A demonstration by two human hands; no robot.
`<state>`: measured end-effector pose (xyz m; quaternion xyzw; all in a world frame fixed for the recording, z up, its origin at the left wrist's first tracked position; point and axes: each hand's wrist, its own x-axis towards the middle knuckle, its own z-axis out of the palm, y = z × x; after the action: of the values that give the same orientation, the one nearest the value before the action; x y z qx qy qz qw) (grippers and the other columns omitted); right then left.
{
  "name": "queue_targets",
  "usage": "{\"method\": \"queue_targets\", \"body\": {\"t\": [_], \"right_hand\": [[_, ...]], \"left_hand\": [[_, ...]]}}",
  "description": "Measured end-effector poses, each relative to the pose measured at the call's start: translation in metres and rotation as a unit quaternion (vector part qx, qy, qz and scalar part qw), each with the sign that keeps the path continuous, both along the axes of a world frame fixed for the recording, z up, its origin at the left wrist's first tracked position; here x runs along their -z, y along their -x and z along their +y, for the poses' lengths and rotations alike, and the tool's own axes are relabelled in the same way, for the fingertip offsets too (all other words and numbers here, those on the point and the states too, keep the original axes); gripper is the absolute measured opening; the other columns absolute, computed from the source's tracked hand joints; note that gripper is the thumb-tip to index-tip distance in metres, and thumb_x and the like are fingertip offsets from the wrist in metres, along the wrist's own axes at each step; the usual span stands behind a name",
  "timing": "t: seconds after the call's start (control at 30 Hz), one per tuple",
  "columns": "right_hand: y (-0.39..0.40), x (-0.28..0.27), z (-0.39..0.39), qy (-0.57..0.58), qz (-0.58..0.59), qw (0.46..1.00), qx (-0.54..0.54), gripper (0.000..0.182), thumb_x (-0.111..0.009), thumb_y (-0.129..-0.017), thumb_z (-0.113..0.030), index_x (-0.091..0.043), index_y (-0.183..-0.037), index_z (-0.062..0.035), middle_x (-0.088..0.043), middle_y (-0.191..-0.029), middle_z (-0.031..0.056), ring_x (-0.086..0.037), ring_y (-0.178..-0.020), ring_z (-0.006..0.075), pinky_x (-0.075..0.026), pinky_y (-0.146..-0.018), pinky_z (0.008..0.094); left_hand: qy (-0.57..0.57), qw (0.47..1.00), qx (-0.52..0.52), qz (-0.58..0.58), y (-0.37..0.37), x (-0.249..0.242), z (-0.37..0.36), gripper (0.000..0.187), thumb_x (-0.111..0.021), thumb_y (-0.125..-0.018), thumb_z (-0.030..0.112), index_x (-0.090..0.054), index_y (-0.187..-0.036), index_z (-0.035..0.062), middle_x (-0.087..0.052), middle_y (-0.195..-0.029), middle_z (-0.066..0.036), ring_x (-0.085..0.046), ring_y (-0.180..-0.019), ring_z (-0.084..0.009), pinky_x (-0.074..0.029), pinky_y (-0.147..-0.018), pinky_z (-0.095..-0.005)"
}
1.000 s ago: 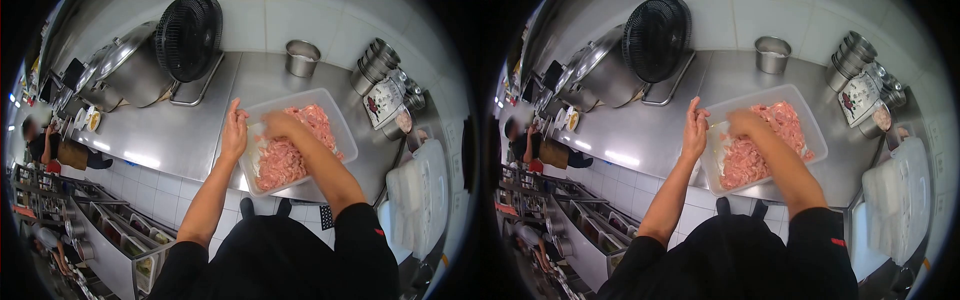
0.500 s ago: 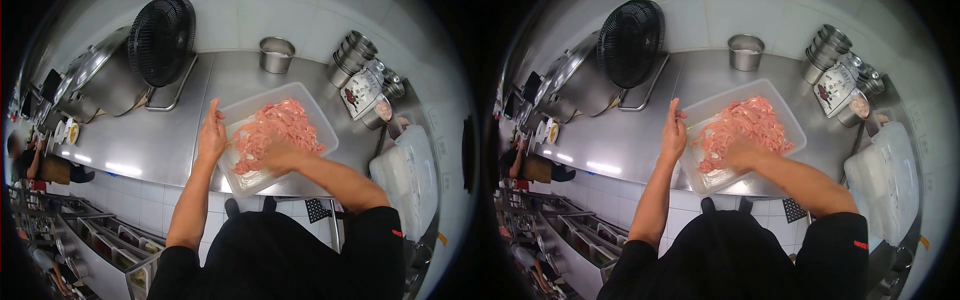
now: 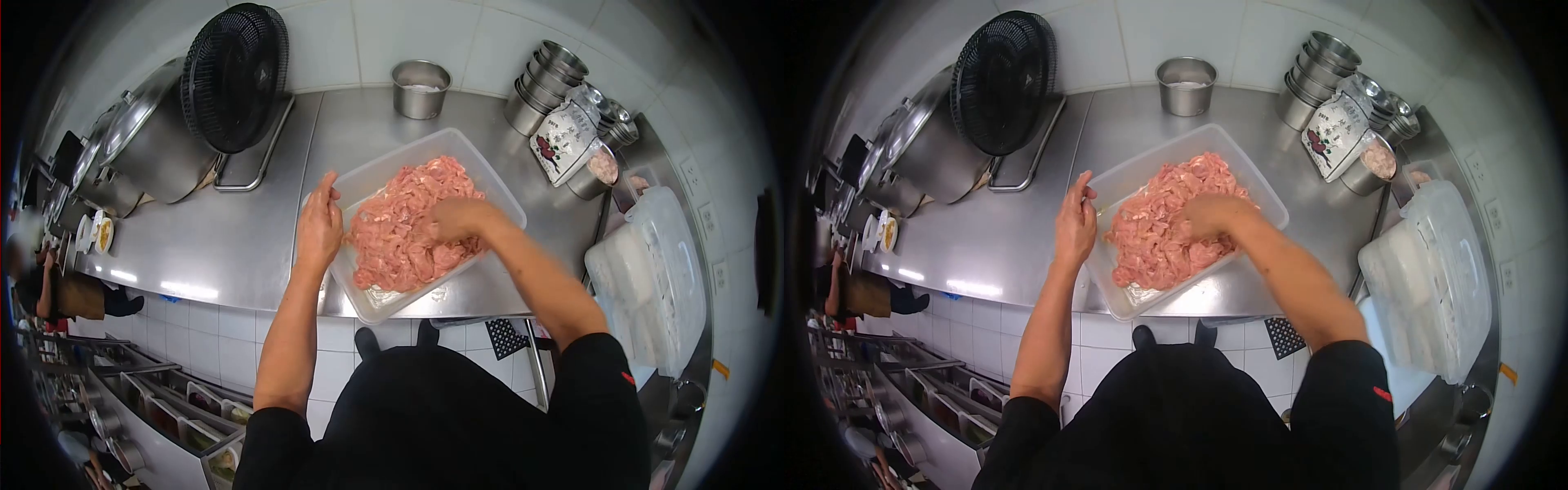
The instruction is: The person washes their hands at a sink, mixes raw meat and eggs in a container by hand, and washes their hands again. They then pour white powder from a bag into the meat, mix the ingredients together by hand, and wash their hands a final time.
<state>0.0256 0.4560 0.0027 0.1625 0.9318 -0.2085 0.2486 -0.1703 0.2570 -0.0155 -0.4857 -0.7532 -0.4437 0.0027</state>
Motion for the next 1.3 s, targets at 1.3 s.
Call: {"method": "queue_targets", "body": {"t": [1.3], "right_hand": [[0.034, -0.006, 0.023, -0.109, 0.102, 0.989, 0.018, 0.039, -0.065, -0.077, -0.027, -0.07, -0.109, -0.0048, -0.069, -0.109, 0.019, -0.065, -0.103, 0.0346, -0.051, -0.089, 0.0454]], "left_hand": [[0.119, 0.99, 0.037, 0.072, -0.006, -0.015, 0.0, 0.055, -0.065, -0.089, 0.036, -0.054, -0.135, 0.0081, -0.067, -0.103, -0.005, -0.06, -0.069, -0.0187, -0.045, -0.08, -0.0352]]}}
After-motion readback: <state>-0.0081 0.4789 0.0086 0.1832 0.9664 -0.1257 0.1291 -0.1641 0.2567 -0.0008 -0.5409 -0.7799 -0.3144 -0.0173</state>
